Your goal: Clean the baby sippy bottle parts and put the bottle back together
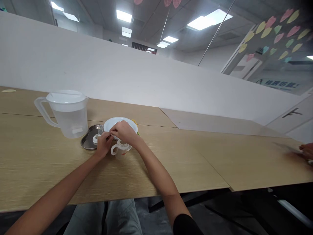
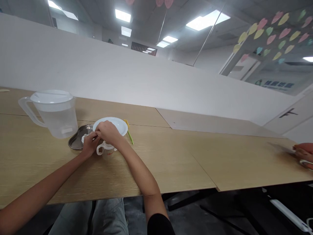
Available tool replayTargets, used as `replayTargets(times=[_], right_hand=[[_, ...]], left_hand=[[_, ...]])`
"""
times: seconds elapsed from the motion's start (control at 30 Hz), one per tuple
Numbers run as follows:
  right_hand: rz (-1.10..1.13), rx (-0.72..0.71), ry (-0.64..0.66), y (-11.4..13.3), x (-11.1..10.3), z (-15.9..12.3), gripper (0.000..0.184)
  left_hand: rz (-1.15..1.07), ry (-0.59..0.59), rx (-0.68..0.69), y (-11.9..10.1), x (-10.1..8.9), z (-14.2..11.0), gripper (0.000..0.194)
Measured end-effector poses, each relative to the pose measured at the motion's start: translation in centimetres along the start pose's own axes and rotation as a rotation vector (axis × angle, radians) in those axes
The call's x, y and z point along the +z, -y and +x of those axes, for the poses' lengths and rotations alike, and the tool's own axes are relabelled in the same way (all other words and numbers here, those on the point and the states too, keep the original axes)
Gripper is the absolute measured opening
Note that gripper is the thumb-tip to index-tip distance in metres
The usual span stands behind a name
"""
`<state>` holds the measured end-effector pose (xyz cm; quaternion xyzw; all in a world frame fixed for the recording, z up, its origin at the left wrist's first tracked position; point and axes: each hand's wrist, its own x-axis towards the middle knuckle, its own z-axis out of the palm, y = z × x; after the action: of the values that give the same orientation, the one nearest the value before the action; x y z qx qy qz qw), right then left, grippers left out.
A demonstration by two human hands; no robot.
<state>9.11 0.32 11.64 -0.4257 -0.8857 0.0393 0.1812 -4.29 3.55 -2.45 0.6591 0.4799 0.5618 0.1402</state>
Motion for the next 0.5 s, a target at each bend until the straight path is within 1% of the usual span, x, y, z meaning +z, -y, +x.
replayTargets(times=[0.1, 0.23, 0.37, 0.5], right_hand=[[-0.068, -0.067, 0.009, 0.4, -0.7, -0.3, 0.031], [-0.079, -0.108, -0.068, 0.8, -1.3, -0.8, 0.032], [-0.065, -0.115, -0.101, 1.5, -2.0, -1.5, 0.03], [-0.101, -0.093, -0.113, 2.4, -2.8, -2.1, 0.03]], left_hand=[[0.001, -0.01, 0.024, 0.2, 0.1, 0.1, 0.022], [-0.002, -0.02, 0.053, 0.1, 0.3, 0.2, 0.025], [-0.007, -0.033, 0.08, -0.1, 0.3, 0.3, 0.025], [-0.02, -0.033, 0.106, -0.2, 0.3, 0.3, 0.029]])
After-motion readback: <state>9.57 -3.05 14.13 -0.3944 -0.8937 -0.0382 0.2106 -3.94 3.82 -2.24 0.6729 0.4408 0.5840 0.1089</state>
